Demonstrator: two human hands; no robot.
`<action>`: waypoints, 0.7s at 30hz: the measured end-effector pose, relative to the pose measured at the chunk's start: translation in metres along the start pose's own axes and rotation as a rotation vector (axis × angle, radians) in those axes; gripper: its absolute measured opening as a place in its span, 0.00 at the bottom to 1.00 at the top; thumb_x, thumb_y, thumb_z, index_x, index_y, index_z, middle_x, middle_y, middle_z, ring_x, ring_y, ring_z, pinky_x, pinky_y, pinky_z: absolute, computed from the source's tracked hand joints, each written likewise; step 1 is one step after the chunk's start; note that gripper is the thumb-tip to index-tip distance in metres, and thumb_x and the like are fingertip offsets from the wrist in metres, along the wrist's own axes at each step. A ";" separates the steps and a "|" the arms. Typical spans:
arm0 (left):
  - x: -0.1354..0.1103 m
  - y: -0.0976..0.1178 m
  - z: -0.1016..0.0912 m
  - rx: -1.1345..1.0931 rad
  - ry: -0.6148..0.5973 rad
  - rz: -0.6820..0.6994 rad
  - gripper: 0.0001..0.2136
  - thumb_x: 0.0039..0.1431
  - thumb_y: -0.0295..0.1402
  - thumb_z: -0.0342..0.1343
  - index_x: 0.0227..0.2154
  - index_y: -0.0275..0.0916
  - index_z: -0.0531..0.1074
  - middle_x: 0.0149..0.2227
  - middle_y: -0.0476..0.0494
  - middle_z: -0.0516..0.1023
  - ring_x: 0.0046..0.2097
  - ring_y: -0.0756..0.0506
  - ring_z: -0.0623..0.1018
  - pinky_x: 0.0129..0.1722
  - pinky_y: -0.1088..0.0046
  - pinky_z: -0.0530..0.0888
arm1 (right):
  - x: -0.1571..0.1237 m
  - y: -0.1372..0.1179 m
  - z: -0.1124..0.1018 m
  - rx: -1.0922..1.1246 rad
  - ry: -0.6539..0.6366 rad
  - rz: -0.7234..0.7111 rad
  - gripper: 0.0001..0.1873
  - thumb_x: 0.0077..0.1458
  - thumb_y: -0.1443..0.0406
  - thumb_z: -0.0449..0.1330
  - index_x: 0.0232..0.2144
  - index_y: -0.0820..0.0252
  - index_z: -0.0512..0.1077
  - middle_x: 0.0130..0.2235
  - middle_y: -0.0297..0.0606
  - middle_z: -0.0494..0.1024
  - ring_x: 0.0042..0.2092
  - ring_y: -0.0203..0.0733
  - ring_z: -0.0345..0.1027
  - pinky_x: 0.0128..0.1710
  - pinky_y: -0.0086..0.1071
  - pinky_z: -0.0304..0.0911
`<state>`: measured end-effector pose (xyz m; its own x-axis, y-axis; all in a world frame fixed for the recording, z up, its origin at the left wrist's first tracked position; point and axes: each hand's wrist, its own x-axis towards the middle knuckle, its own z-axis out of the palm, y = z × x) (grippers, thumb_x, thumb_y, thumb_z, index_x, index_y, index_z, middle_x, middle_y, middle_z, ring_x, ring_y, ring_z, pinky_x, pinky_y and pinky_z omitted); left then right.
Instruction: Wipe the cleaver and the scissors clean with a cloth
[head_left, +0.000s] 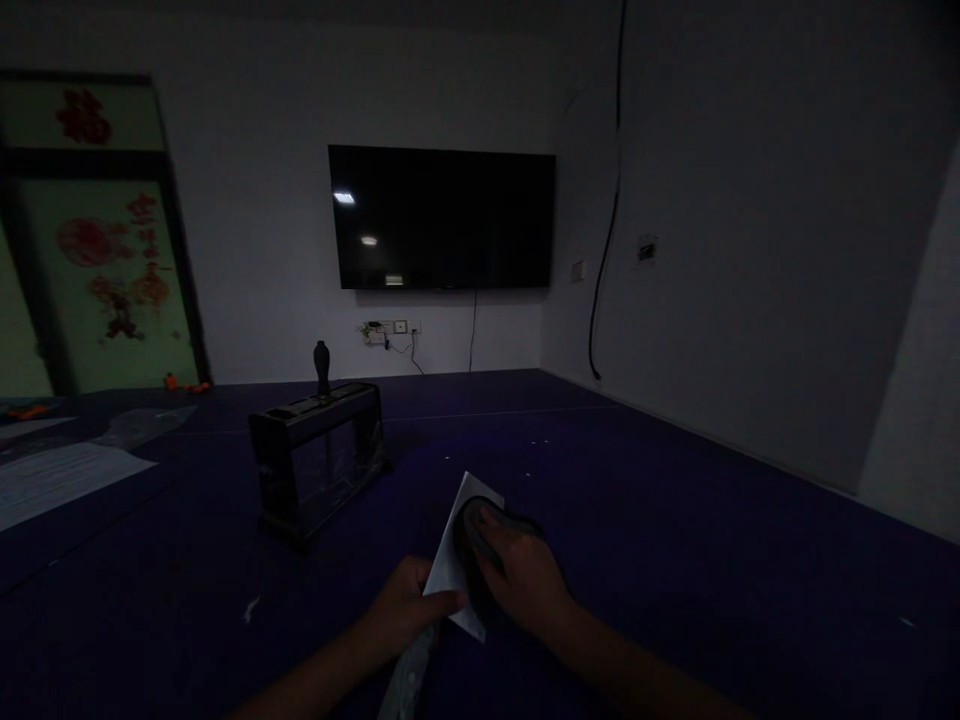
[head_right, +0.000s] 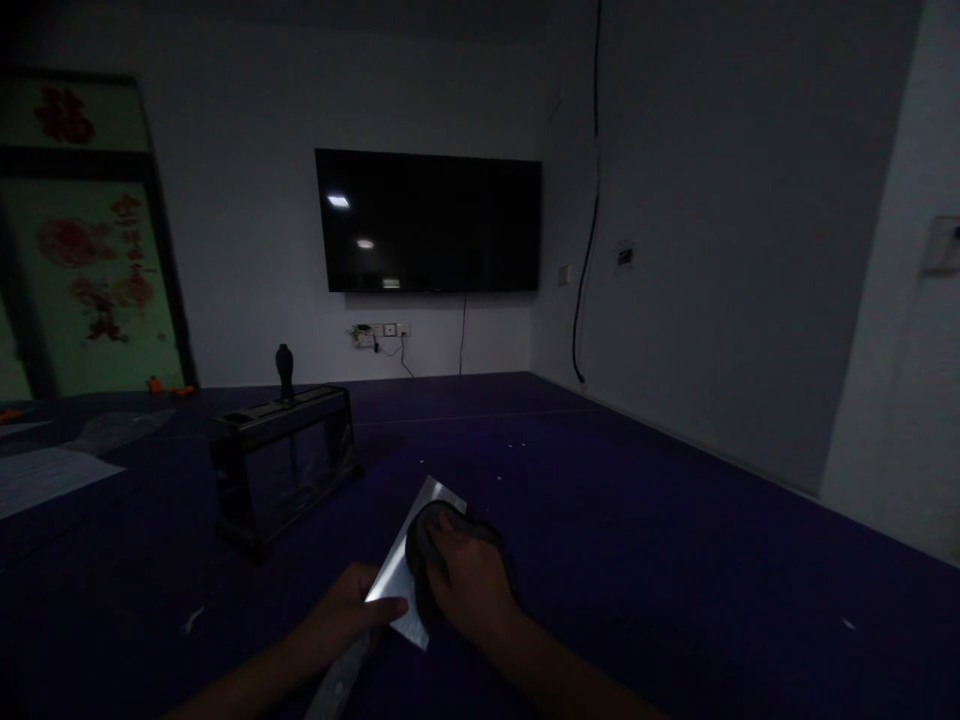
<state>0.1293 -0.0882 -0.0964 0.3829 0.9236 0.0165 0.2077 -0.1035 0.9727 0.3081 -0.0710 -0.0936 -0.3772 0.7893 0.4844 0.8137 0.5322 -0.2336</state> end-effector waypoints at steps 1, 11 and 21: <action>0.000 0.000 0.000 0.000 -0.004 0.002 0.21 0.34 0.51 0.60 0.15 0.33 0.67 0.14 0.53 0.63 0.19 0.54 0.61 0.20 0.78 0.54 | 0.000 0.000 0.000 0.003 -0.004 -0.005 0.22 0.52 0.68 0.50 0.50 0.63 0.66 0.53 0.47 0.67 0.49 0.45 0.67 0.48 0.35 0.63; 0.001 -0.001 0.001 -0.042 0.008 -0.025 0.21 0.33 0.50 0.61 0.16 0.33 0.68 0.14 0.54 0.63 0.19 0.54 0.60 0.20 0.78 0.54 | -0.001 0.002 0.001 0.013 0.008 -0.069 0.22 0.52 0.66 0.50 0.51 0.63 0.65 0.54 0.49 0.66 0.49 0.46 0.67 0.47 0.37 0.63; 0.002 0.001 0.003 -0.113 -0.006 0.012 0.20 0.34 0.48 0.61 0.13 0.34 0.67 0.12 0.54 0.63 0.19 0.54 0.61 0.20 0.78 0.55 | -0.001 0.003 0.004 0.010 0.029 -0.071 0.23 0.52 0.67 0.51 0.51 0.61 0.64 0.54 0.48 0.66 0.48 0.46 0.67 0.47 0.37 0.63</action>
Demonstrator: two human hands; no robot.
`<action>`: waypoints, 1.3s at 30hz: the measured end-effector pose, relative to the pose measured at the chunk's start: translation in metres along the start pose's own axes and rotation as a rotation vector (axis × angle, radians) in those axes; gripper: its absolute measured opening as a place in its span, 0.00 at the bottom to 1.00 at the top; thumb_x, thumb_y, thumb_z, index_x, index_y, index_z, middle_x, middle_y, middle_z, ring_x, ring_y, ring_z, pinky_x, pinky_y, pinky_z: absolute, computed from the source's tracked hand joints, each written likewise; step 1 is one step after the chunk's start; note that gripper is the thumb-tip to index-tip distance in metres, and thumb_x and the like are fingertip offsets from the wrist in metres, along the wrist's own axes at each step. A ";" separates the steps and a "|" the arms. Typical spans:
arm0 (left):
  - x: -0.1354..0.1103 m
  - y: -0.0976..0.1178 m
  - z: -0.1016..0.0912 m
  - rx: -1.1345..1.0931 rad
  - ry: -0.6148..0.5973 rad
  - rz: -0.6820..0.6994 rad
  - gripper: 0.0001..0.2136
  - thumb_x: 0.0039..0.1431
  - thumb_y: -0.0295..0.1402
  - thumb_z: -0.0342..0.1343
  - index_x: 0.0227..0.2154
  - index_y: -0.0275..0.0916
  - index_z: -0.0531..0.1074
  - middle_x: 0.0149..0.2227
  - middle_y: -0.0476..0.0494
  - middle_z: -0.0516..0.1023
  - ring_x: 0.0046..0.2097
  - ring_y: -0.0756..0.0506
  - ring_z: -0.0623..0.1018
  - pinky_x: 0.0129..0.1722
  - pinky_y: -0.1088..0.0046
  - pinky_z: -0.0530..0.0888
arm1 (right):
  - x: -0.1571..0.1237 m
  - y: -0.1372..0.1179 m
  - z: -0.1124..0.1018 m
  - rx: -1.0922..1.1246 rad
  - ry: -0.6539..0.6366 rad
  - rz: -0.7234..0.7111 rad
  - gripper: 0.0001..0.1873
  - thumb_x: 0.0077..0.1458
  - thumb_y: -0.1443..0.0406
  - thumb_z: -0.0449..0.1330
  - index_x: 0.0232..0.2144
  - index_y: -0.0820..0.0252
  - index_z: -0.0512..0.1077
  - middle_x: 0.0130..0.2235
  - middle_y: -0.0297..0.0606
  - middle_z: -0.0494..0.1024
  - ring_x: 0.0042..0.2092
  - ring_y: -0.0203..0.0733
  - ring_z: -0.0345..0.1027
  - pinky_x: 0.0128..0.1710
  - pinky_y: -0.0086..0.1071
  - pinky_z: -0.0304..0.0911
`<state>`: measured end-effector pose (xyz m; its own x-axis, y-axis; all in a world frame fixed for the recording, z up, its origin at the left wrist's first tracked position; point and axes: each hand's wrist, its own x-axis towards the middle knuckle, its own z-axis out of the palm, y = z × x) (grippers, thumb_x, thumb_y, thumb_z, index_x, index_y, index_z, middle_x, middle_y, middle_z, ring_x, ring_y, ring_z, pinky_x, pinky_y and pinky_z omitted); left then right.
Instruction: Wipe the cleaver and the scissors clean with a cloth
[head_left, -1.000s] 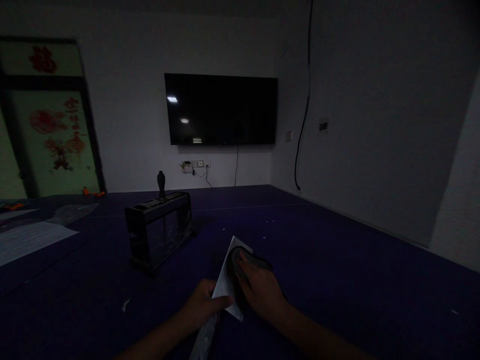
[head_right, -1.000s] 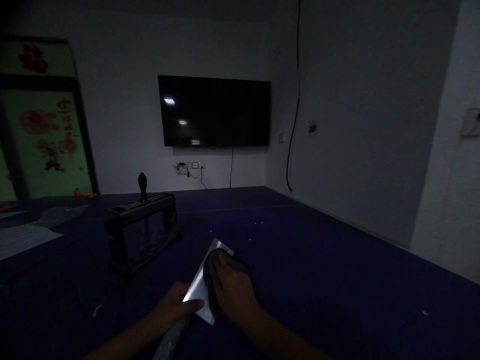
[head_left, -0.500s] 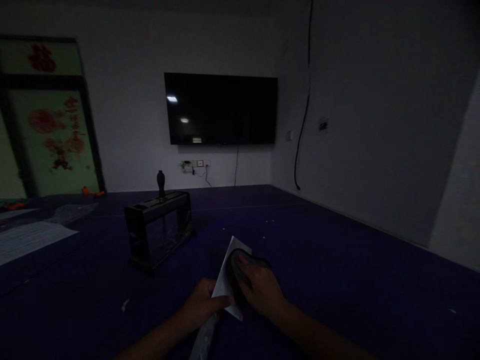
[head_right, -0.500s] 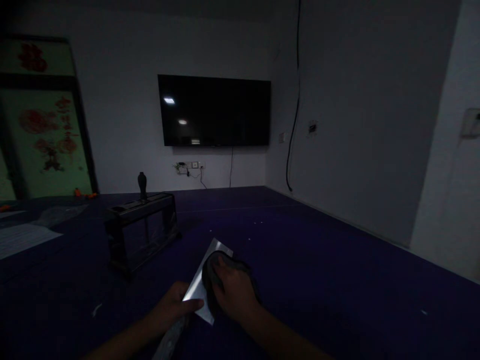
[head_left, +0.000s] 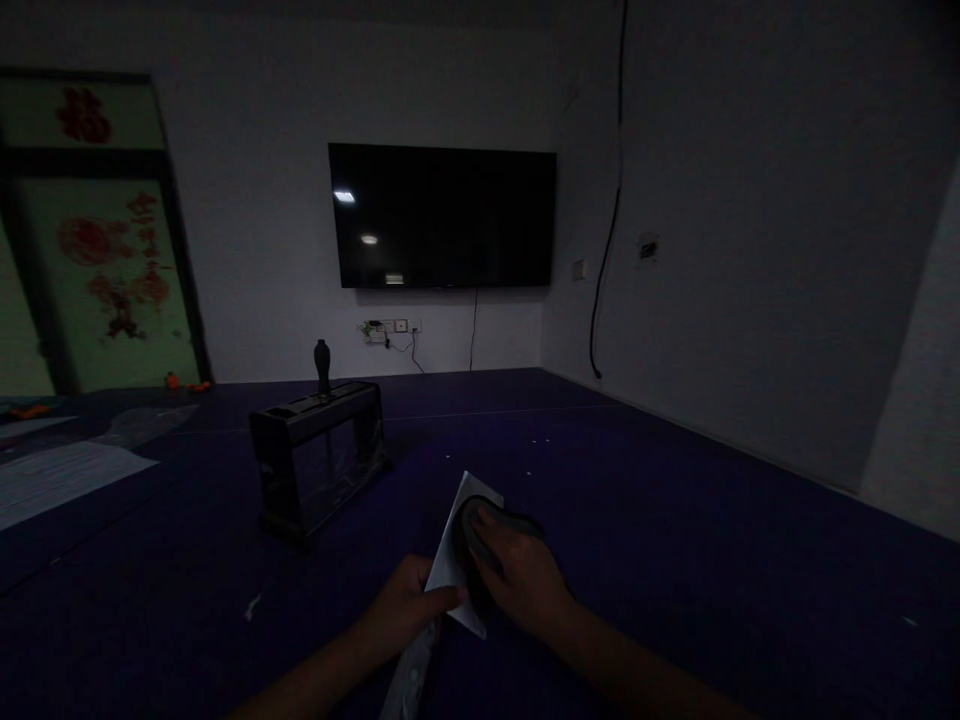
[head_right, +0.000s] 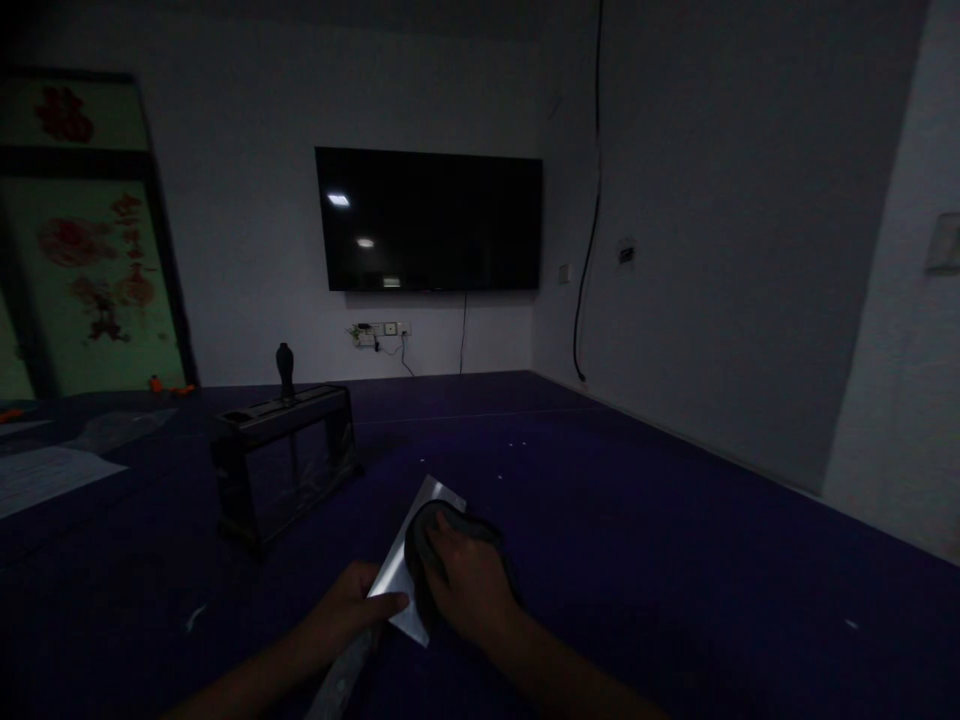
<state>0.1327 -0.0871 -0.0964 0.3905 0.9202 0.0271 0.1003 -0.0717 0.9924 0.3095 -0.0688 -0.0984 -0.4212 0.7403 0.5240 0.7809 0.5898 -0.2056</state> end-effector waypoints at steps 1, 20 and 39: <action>0.000 0.000 0.000 -0.009 -0.001 0.003 0.20 0.34 0.48 0.61 0.13 0.34 0.67 0.12 0.54 0.63 0.19 0.54 0.61 0.20 0.78 0.55 | 0.000 0.000 0.000 -0.002 0.005 0.000 0.23 0.52 0.67 0.51 0.51 0.60 0.64 0.54 0.47 0.65 0.49 0.46 0.67 0.48 0.37 0.63; -0.001 -0.001 0.000 -0.052 -0.007 -0.022 0.18 0.35 0.46 0.61 0.17 0.32 0.70 0.18 0.51 0.67 0.22 0.53 0.64 0.22 0.78 0.58 | 0.001 -0.003 -0.004 -0.041 -0.064 0.011 0.23 0.53 0.66 0.49 0.52 0.62 0.64 0.55 0.49 0.65 0.49 0.46 0.66 0.48 0.36 0.62; -0.003 0.004 0.002 -0.058 -0.017 0.000 0.18 0.35 0.47 0.62 0.16 0.34 0.69 0.16 0.53 0.65 0.22 0.53 0.62 0.23 0.78 0.57 | 0.000 -0.005 -0.006 -0.007 -0.060 -0.026 0.22 0.54 0.66 0.49 0.53 0.61 0.63 0.56 0.47 0.63 0.51 0.46 0.65 0.49 0.37 0.62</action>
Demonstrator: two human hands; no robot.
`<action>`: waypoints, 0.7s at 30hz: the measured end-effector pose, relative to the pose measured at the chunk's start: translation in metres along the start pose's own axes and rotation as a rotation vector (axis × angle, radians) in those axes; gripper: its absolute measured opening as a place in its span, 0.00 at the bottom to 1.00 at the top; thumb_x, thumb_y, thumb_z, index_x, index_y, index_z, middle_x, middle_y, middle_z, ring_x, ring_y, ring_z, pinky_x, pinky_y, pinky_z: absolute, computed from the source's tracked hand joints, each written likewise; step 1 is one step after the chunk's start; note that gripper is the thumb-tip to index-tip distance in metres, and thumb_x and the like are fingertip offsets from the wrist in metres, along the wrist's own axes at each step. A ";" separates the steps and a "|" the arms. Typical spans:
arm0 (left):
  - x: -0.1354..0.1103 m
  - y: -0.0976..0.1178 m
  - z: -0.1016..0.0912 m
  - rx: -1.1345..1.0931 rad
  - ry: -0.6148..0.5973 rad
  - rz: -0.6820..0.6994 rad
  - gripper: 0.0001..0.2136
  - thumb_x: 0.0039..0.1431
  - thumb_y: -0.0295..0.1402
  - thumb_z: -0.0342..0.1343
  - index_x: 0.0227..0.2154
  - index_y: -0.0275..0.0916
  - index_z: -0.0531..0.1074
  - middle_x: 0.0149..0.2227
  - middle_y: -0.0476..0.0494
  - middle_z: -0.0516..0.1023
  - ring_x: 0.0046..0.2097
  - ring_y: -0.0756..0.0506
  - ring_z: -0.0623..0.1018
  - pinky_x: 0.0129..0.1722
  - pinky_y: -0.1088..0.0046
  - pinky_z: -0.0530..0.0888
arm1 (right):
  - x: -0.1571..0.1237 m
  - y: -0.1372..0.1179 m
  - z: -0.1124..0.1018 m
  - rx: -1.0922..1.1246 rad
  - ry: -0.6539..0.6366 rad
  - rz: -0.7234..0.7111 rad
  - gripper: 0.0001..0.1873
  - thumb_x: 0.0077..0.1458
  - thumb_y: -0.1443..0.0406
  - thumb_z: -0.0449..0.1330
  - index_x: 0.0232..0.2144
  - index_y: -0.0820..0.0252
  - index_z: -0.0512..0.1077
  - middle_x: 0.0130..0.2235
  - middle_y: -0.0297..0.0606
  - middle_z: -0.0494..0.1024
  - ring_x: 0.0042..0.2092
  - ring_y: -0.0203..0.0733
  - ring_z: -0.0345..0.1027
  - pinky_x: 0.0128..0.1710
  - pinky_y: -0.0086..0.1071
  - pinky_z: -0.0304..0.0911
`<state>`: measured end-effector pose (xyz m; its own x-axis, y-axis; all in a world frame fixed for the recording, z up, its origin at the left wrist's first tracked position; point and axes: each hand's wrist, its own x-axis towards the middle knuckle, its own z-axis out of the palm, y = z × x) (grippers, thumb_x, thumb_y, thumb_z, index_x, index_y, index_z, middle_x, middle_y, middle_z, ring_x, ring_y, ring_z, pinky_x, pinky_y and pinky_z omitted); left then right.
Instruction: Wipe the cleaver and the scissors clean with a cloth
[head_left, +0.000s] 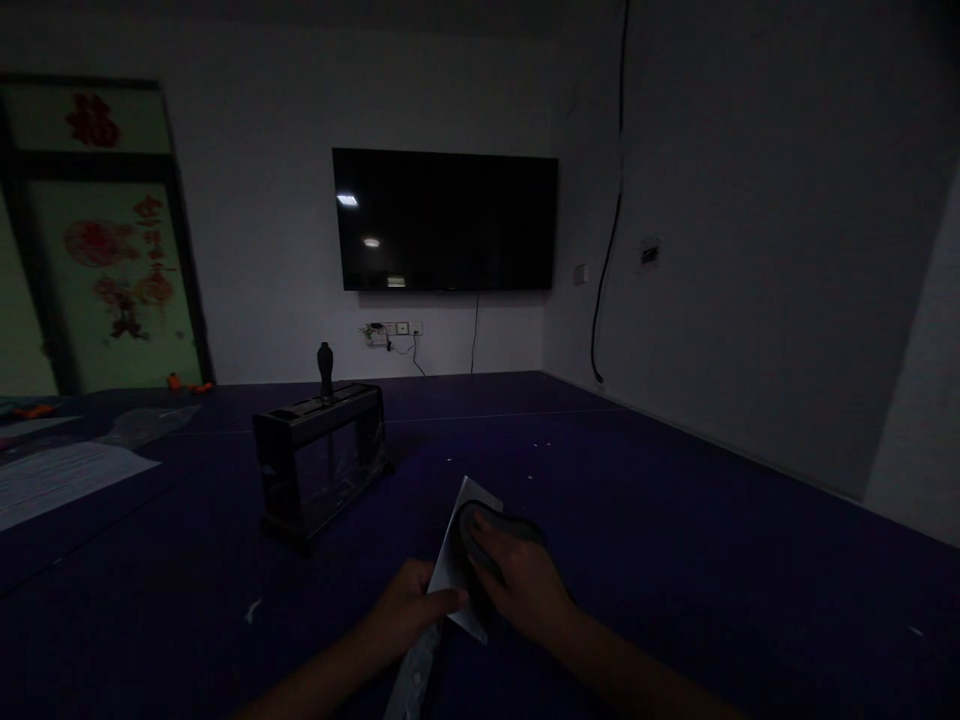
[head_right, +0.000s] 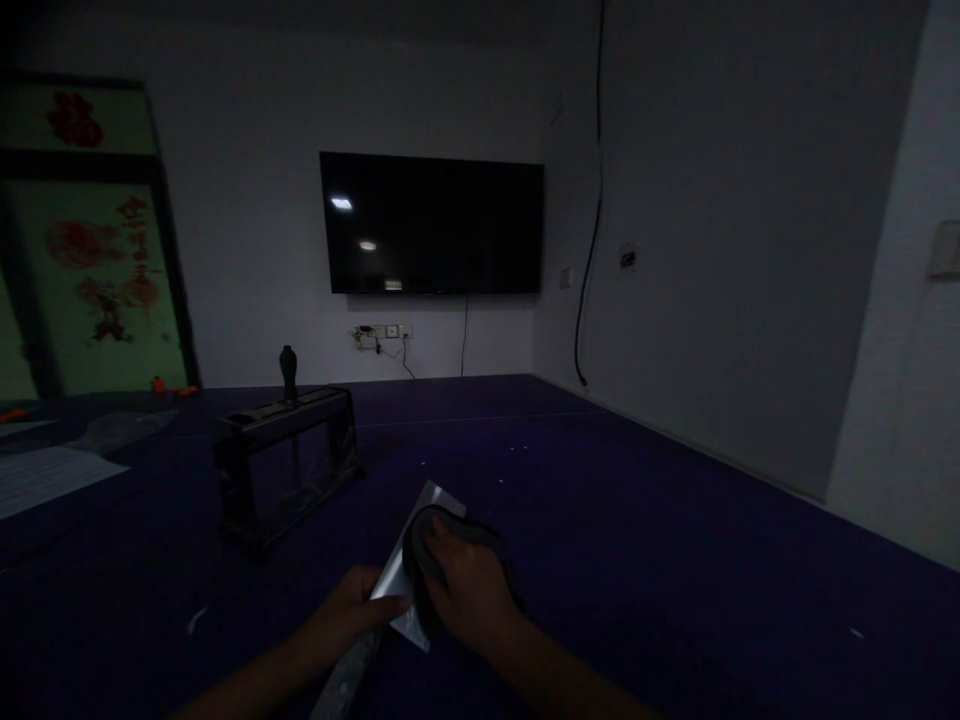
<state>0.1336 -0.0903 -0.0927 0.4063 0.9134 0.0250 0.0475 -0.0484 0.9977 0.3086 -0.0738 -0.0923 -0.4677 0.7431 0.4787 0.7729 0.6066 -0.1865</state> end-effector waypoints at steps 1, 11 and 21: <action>0.000 -0.001 0.000 0.002 -0.007 0.004 0.19 0.35 0.47 0.62 0.16 0.33 0.69 0.17 0.53 0.65 0.22 0.53 0.62 0.23 0.78 0.57 | 0.000 0.000 0.000 0.000 0.002 -0.011 0.23 0.54 0.66 0.49 0.53 0.60 0.63 0.56 0.46 0.62 0.51 0.46 0.64 0.49 0.38 0.62; 0.003 -0.004 -0.003 0.031 -0.010 0.014 0.20 0.34 0.49 0.61 0.15 0.33 0.67 0.15 0.54 0.62 0.21 0.54 0.60 0.22 0.78 0.55 | -0.001 -0.003 -0.002 0.024 0.022 -0.010 0.23 0.56 0.64 0.48 0.56 0.56 0.59 0.60 0.41 0.55 0.52 0.45 0.63 0.50 0.39 0.60; 0.002 -0.004 -0.003 0.038 0.009 0.006 0.19 0.34 0.48 0.62 0.16 0.33 0.69 0.16 0.53 0.64 0.21 0.54 0.61 0.22 0.78 0.55 | 0.002 -0.002 -0.001 -0.045 0.031 0.123 0.20 0.54 0.67 0.48 0.48 0.62 0.67 0.49 0.47 0.71 0.44 0.45 0.70 0.44 0.34 0.64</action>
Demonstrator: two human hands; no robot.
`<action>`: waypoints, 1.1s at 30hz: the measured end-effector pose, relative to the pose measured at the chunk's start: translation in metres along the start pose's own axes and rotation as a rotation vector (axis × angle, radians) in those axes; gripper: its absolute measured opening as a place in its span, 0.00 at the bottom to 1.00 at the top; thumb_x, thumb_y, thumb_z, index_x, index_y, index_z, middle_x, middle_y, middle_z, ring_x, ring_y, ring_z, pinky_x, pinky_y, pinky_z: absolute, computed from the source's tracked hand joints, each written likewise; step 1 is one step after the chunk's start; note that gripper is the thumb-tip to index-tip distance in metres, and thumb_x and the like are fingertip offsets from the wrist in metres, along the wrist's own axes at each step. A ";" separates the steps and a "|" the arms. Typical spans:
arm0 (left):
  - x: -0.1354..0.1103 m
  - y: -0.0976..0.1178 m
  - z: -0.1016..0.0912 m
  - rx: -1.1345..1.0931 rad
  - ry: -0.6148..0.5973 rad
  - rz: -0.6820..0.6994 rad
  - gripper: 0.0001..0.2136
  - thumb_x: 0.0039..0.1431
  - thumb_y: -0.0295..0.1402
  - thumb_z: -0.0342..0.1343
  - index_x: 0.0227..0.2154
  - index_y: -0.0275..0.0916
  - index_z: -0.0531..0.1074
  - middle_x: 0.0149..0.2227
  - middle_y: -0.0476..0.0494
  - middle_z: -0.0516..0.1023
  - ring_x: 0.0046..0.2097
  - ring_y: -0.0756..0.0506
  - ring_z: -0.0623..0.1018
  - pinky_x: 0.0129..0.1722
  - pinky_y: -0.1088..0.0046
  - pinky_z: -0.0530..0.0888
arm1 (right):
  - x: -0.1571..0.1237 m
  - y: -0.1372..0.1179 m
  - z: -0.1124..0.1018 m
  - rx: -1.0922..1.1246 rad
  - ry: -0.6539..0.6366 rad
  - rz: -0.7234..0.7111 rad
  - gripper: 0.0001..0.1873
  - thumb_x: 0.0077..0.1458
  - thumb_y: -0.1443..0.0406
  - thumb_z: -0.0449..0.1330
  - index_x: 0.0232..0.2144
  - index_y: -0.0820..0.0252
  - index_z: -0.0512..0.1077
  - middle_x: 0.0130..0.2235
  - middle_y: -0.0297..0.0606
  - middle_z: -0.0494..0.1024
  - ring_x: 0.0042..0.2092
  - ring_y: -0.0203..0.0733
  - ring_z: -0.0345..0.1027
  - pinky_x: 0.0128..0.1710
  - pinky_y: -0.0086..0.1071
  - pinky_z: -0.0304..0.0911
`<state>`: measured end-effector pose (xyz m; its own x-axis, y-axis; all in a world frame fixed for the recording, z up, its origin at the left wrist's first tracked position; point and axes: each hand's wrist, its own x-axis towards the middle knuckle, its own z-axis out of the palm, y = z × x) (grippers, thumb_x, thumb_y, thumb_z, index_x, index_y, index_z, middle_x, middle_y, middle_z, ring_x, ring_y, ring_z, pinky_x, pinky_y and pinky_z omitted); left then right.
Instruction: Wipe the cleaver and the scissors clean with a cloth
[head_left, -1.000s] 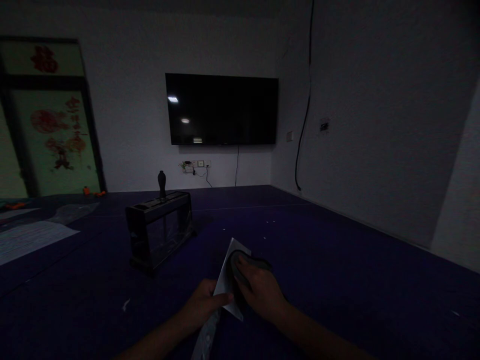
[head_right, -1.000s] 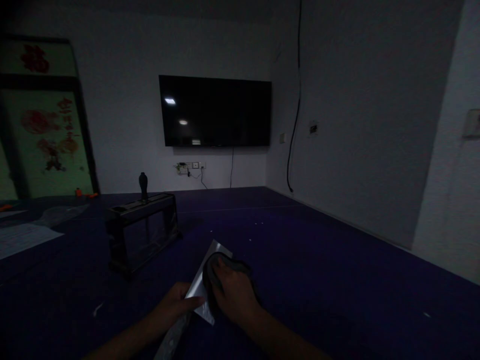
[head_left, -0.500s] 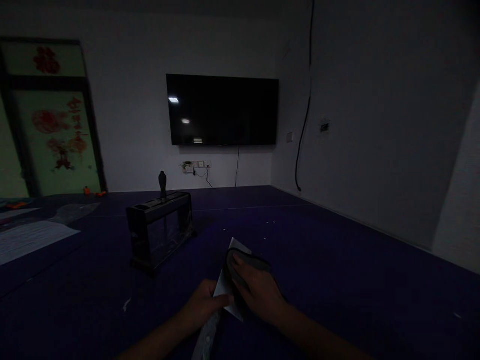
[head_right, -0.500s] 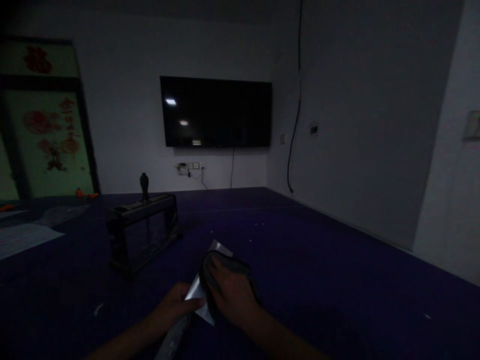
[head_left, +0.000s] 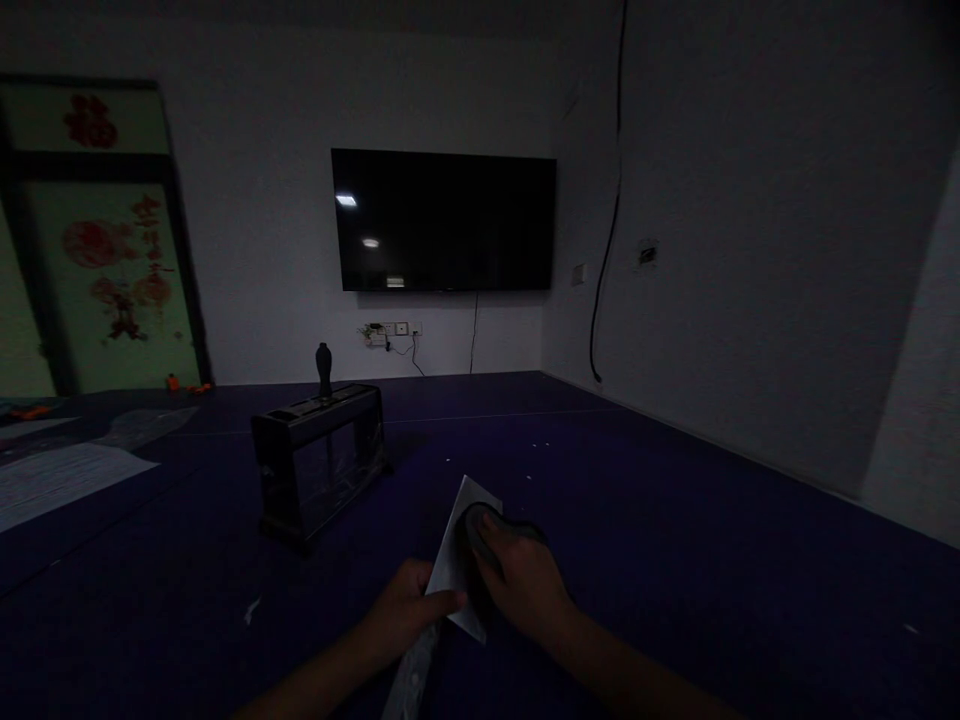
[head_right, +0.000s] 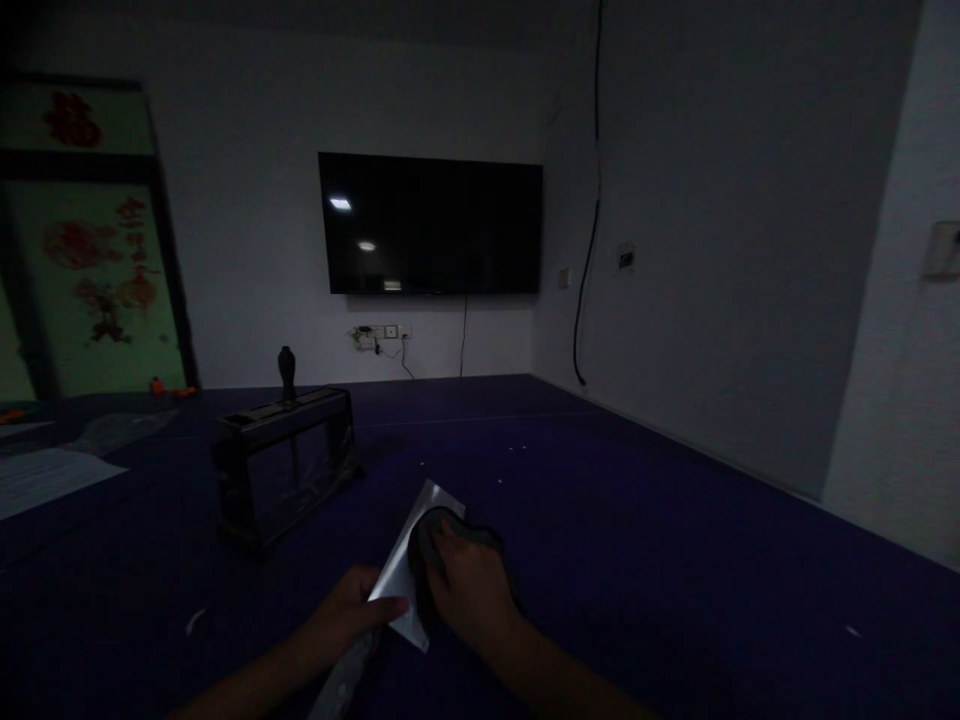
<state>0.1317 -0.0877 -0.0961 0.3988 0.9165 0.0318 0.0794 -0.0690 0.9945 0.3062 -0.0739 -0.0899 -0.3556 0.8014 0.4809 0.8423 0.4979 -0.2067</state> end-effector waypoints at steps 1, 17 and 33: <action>0.000 0.000 0.000 0.000 -0.004 0.005 0.19 0.34 0.48 0.62 0.15 0.34 0.69 0.16 0.53 0.64 0.22 0.53 0.61 0.22 0.78 0.55 | 0.000 0.000 -0.001 -0.003 0.000 0.007 0.19 0.53 0.67 0.49 0.47 0.62 0.68 0.47 0.46 0.74 0.42 0.45 0.71 0.42 0.34 0.65; 0.003 -0.005 -0.002 0.051 -0.012 0.007 0.21 0.33 0.50 0.61 0.17 0.33 0.68 0.17 0.53 0.63 0.22 0.54 0.60 0.22 0.78 0.54 | -0.004 -0.003 -0.005 0.089 -0.041 -0.210 0.23 0.56 0.63 0.49 0.55 0.57 0.60 0.59 0.41 0.57 0.50 0.45 0.65 0.49 0.38 0.62; -0.001 0.002 0.001 -0.018 -0.022 0.012 0.18 0.35 0.47 0.62 0.14 0.34 0.68 0.15 0.54 0.62 0.22 0.53 0.61 0.23 0.78 0.57 | 0.000 -0.002 -0.001 -0.020 -0.017 0.004 0.19 0.54 0.67 0.47 0.46 0.63 0.68 0.44 0.46 0.76 0.41 0.44 0.72 0.40 0.32 0.64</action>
<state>0.1320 -0.0893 -0.0941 0.4196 0.9067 0.0420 0.0581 -0.0730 0.9956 0.3053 -0.0755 -0.0886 -0.3586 0.8090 0.4658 0.8516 0.4879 -0.1916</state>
